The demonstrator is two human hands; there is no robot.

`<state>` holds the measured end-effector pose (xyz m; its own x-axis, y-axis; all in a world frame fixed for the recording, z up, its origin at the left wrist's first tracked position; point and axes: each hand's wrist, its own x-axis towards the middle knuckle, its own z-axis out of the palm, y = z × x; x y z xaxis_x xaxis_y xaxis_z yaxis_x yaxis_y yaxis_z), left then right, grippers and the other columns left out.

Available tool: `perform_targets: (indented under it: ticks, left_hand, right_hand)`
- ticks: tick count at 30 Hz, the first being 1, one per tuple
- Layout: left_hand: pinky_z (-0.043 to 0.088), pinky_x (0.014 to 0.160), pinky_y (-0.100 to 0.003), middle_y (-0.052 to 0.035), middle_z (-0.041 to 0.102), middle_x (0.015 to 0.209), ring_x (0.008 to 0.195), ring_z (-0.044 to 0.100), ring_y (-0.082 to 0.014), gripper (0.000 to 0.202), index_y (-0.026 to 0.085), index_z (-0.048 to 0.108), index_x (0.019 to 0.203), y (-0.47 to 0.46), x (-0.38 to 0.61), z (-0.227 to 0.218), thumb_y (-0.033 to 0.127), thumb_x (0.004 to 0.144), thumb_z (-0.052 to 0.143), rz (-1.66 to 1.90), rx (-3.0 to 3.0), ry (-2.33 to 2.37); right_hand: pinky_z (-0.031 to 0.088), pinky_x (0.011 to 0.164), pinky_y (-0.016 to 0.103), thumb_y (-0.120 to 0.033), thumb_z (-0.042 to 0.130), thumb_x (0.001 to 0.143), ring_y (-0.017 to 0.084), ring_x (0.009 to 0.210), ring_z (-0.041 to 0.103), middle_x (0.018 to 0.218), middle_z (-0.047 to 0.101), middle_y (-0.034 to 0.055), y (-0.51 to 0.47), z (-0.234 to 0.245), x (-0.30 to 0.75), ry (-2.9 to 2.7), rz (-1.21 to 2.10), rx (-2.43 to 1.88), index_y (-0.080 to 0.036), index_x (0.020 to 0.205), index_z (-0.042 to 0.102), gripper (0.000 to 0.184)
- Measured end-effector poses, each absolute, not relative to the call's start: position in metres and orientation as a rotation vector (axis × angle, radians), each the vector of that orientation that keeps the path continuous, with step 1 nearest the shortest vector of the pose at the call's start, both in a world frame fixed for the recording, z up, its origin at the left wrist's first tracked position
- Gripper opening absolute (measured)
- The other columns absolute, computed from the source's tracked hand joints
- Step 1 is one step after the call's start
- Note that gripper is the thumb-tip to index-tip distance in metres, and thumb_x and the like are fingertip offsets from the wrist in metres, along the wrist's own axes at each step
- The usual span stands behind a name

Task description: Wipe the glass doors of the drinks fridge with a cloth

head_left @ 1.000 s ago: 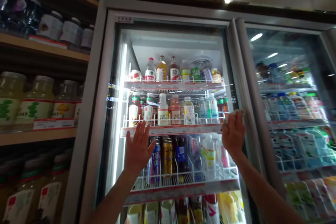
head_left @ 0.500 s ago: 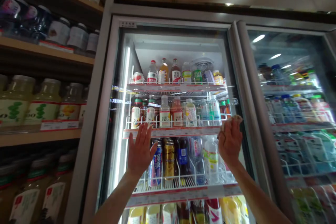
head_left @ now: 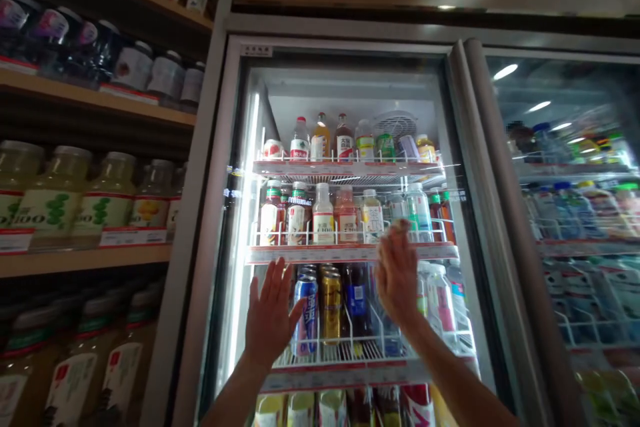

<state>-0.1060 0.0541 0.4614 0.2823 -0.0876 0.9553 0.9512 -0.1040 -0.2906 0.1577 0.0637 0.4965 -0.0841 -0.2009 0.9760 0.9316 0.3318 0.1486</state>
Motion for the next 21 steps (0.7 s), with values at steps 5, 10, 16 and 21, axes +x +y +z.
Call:
perform_targets:
  ticks: [5,10,16,21]
  left_hand:
    - [0.011,0.115,-0.045,-0.0154,0.037,0.144,0.141,0.013,-0.0218,0.066,0.012,0.014,0.146,0.053,-0.106,0.464,0.043,0.092,0.035,-1.096,-1.36,-0.876]
    - [0.01,0.115,-0.045,-0.0148,0.037,0.144,0.141,0.013,-0.0222,0.066,0.011,0.014,0.146,0.053,-0.106,0.463,0.042,0.091,0.037,-1.089,-1.368,-0.877]
    - [0.012,0.115,-0.046,-0.0127,0.033,0.146,0.14,0.019,-0.0232,0.066,0.017,0.012,0.146,0.055,-0.107,0.462,0.042,0.091,0.038,-1.15,-1.412,-0.884]
    - [0.013,0.114,-0.047,-0.0142,0.033,0.146,0.14,0.018,-0.0238,0.066,0.015,0.012,0.146,0.055,-0.104,0.462,0.041,0.091,0.037,-1.144,-1.397,-0.884]
  right_hand:
    - [0.022,0.111,0.048,-0.017,0.04,0.088,0.023,0.14,0.023,0.152,0.025,0.0034,0.059,0.483,0.157,-1.562,-1.227,-0.687,-0.029,0.146,0.014,0.065]
    - [0.025,0.107,0.054,-0.019,0.039,0.09,0.029,0.141,0.018,0.154,0.016,0.0084,0.066,0.489,0.178,-1.139,-1.117,-0.883,-0.027,0.147,0.009,0.065]
    - [0.023,0.111,0.047,-0.017,0.04,0.088,0.023,0.14,0.023,0.151,0.028,0.0046,0.058,0.462,0.169,-1.602,-1.271,-0.757,-0.027,0.147,0.013,0.065]
    - [0.029,0.104,0.058,-0.022,0.04,0.09,0.031,0.139,0.023,0.153,0.019,0.0106,0.069,0.463,0.236,-1.054,-1.158,-0.945,-0.026,0.147,0.014,0.063]
